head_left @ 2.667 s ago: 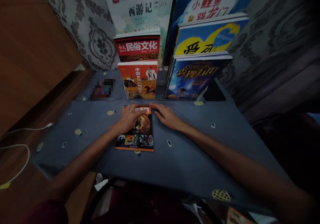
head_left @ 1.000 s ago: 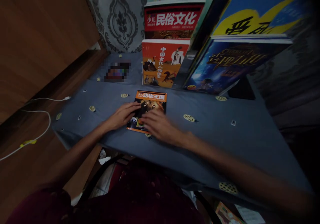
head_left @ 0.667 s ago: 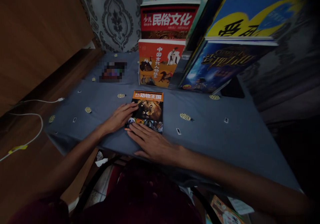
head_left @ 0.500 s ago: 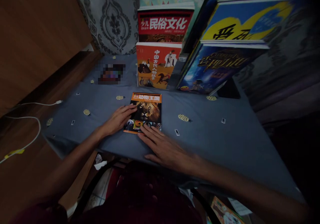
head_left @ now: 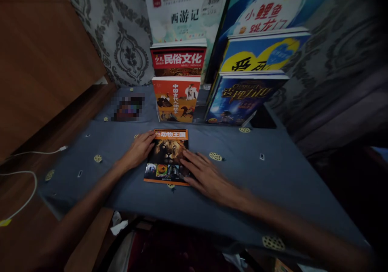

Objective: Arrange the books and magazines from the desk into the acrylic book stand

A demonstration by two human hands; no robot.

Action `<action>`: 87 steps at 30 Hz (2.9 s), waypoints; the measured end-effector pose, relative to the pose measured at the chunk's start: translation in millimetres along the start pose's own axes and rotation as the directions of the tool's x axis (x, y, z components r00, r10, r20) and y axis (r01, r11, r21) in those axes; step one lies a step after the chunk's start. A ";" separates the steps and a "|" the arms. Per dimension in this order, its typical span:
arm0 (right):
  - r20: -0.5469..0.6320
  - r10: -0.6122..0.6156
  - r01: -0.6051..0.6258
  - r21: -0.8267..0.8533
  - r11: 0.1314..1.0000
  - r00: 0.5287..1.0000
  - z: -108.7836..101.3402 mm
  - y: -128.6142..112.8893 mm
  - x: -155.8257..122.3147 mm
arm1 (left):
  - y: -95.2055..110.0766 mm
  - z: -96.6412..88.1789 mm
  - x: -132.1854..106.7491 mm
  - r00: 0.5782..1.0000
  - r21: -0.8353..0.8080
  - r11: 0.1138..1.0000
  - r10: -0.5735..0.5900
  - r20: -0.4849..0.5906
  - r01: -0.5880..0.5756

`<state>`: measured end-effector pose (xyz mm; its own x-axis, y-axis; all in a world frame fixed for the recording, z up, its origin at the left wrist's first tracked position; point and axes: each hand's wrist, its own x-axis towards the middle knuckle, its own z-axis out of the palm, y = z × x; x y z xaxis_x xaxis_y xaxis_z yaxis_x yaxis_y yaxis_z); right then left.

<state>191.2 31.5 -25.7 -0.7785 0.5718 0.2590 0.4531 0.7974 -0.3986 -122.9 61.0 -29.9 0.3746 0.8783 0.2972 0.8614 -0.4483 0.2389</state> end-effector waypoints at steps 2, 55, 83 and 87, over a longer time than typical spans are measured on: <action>-0.003 0.040 -0.040 -0.023 0.999 0.999 0.1 8.4 9.7 | -1.9 3.1 6.7 1.000 0.035 0.999 0.012 -0.010 -0.011; -0.056 0.045 -0.043 0.023 0.999 0.997 -3.1 33.9 17.6 | 42.1 31.9 95.0 0.932 -0.049 0.940 0.340 0.128 -0.337; -0.035 0.061 -0.063 -0.055 0.996 0.998 -10.4 50.3 27.0 | 35.8 38.4 95.4 0.943 -0.139 0.948 0.304 0.134 -0.286; -0.033 0.012 -0.014 -0.044 0.999 0.999 -10.7 35.7 8.8 | 36.8 37.8 94.8 0.944 -0.118 0.952 0.298 0.141 -0.282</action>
<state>205.1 67.1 -28.2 -0.7580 0.5875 0.2832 0.4823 0.7973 -0.3630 -42.8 134.0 -27.8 0.6585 0.7193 0.2211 0.6738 -0.6944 0.2524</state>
